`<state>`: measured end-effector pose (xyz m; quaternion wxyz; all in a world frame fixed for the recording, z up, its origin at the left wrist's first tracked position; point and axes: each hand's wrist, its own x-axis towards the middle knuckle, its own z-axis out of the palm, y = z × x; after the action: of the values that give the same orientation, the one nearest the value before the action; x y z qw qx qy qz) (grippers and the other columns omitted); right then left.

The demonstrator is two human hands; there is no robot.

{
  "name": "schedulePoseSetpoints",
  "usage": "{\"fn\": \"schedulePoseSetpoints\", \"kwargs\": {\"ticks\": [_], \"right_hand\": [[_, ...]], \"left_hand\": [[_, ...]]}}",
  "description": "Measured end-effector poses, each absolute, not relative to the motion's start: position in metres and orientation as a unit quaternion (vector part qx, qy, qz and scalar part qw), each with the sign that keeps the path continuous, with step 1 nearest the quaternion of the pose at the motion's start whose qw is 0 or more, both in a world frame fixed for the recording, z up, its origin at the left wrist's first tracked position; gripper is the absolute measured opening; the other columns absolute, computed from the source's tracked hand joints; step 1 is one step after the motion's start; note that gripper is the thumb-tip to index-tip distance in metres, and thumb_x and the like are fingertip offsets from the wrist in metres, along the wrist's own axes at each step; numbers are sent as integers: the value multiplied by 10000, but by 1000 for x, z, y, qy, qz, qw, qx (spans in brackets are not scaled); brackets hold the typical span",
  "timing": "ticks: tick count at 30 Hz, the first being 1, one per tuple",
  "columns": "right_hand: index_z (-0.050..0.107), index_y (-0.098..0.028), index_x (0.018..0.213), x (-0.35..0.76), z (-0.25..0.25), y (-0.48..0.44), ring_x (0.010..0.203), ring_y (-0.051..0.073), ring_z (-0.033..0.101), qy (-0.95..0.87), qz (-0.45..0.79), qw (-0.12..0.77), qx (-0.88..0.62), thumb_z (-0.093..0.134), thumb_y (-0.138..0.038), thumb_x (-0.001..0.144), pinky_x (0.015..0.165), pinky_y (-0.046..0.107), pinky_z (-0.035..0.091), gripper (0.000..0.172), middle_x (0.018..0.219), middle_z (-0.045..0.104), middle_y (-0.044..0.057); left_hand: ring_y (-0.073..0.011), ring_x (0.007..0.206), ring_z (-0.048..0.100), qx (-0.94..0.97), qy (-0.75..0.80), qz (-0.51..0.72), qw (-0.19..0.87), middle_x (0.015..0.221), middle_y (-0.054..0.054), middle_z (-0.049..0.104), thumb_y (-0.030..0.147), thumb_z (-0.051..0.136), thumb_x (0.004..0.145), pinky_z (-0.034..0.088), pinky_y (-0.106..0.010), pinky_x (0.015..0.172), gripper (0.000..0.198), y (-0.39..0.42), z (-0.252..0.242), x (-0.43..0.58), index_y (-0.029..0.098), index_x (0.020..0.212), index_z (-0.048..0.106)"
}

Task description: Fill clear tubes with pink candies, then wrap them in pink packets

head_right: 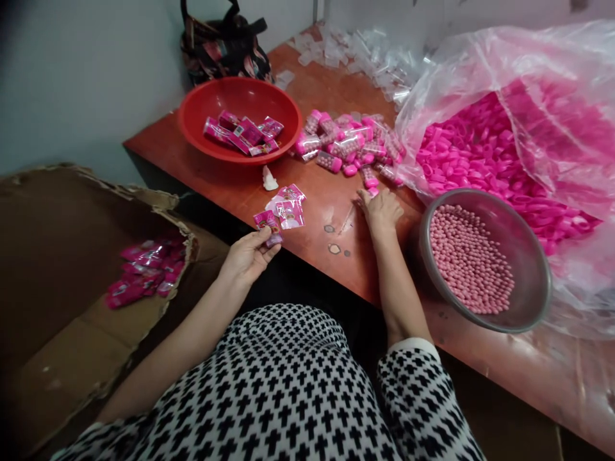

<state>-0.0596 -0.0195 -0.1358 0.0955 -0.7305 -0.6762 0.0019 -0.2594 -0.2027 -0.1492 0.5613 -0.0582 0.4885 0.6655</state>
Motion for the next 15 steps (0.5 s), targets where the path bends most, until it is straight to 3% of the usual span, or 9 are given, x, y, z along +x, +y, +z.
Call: {"fn": "schedulePoseSetpoints", "kwargs": {"ticks": [4,8,10,12,15], "right_hand": [[555,24,1115,-68,-132,-4,977,417,606,-694,-9,99,-713,578,-592,786,832,541,444,698,1001,615,324],[625,-22,1005,-60,-124,-5,998,385,617,-744,36,14,-667,571,-308,835,829,491,455,337,1035,635,305],[644,-55,897,-57,-122,-22,995,360,623,-771,73,12,-632,518,-274,853,835,478,454,256,973,659,277],[621,-109,876,-60,-123,-52,923,296,648,-783,172,112,-587,518,-337,854,791,422,492,251,882,681,187],[524,-193,1025,-79,-129,-115,699,180,664,-673,496,257,-485,482,-479,865,574,294,538,331,809,676,48]], "left_hand": [[-94,558,628,-88,471,683,551,622,-11,651,152,718,726,547,-199,554,153,-202,-151,-259,137,653,585],[-96,604,643,-149,437,702,542,655,-7,659,149,704,748,557,-225,639,114,-198,-154,-257,138,701,600],[-100,626,649,-174,409,712,544,677,-8,666,150,694,761,561,-251,693,97,-197,-156,-256,136,725,606],[-113,648,657,-183,388,715,553,697,-14,672,163,702,757,559,-279,733,95,-195,-157,-255,133,749,612],[-136,677,669,-185,378,713,560,717,-20,678,187,723,739,552,-302,761,121,-194,-157,-253,132,775,621]]}}
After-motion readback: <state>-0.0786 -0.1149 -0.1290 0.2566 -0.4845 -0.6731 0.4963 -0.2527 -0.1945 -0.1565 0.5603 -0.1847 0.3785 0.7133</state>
